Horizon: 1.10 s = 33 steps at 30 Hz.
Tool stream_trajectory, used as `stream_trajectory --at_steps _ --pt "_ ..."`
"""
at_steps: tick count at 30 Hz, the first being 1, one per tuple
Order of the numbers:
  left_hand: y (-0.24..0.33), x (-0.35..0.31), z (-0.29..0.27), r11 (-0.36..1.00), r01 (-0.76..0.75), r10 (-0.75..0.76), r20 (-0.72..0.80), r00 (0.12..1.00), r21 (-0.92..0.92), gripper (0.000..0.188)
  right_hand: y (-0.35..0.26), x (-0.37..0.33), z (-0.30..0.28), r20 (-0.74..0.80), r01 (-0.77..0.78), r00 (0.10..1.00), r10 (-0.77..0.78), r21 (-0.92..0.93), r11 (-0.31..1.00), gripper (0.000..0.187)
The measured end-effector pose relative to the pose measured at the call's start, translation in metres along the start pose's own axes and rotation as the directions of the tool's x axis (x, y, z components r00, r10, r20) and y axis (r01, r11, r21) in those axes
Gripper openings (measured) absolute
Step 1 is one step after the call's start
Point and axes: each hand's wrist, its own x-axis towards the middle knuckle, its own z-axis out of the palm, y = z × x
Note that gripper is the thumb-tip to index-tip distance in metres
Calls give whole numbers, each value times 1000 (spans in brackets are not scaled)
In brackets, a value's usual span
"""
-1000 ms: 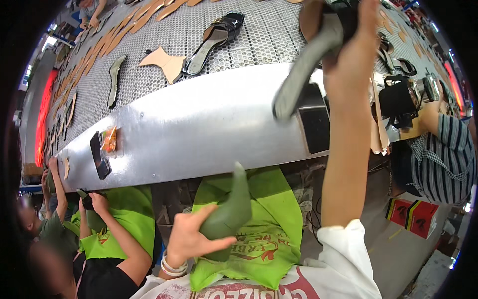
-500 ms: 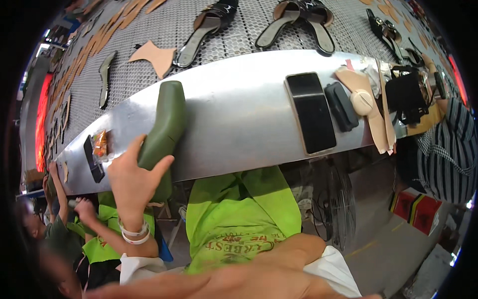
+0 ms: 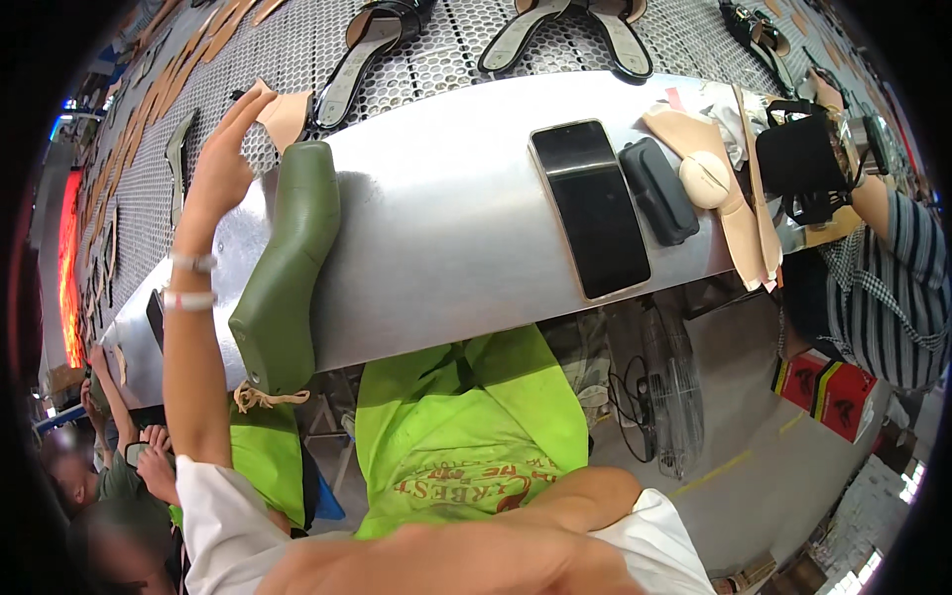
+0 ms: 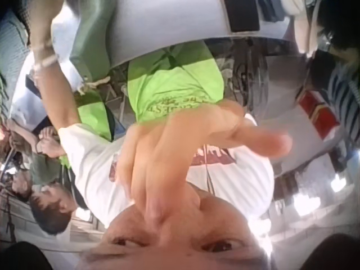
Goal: The person assembles black slipper sandals by hand on a green shoe last. They repeatedly pick up a sole and a strap, fit the strap onto the sole, and place the finished slipper on a perforated metal table. The process is repeated multiple times throughout the clip.
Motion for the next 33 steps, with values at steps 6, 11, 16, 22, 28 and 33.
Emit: stream_trajectory --at_steps 6,11,16,22,28,33 --pt "-30 18 23 994 -100 92 197 976 32 68 -72 2 -37 -305 -638 768 564 -279 718 39" --pt "-40 8 6 965 -64 1 242 970 254 43 -98 -34 -81 -559 -654 751 352 -556 512 37" --pt "-34 -9 -16 962 244 -267 254 930 122 27 -92 -41 -89 -596 -681 729 336 -582 444 36" --pt "-73 -24 -55 963 266 -246 -301 921 27 36 -78 -44 -86 -651 -745 667 363 -570 345 35" --pt "-144 -46 -64 772 634 -579 -351 736 57 55 -72 -49 -82 -654 -772 634 414 -570 281 36" --pt "-169 -82 -10 769 624 -620 -74 781 136 84 -61 -50 -76 -652 -781 616 442 -579 235 33"
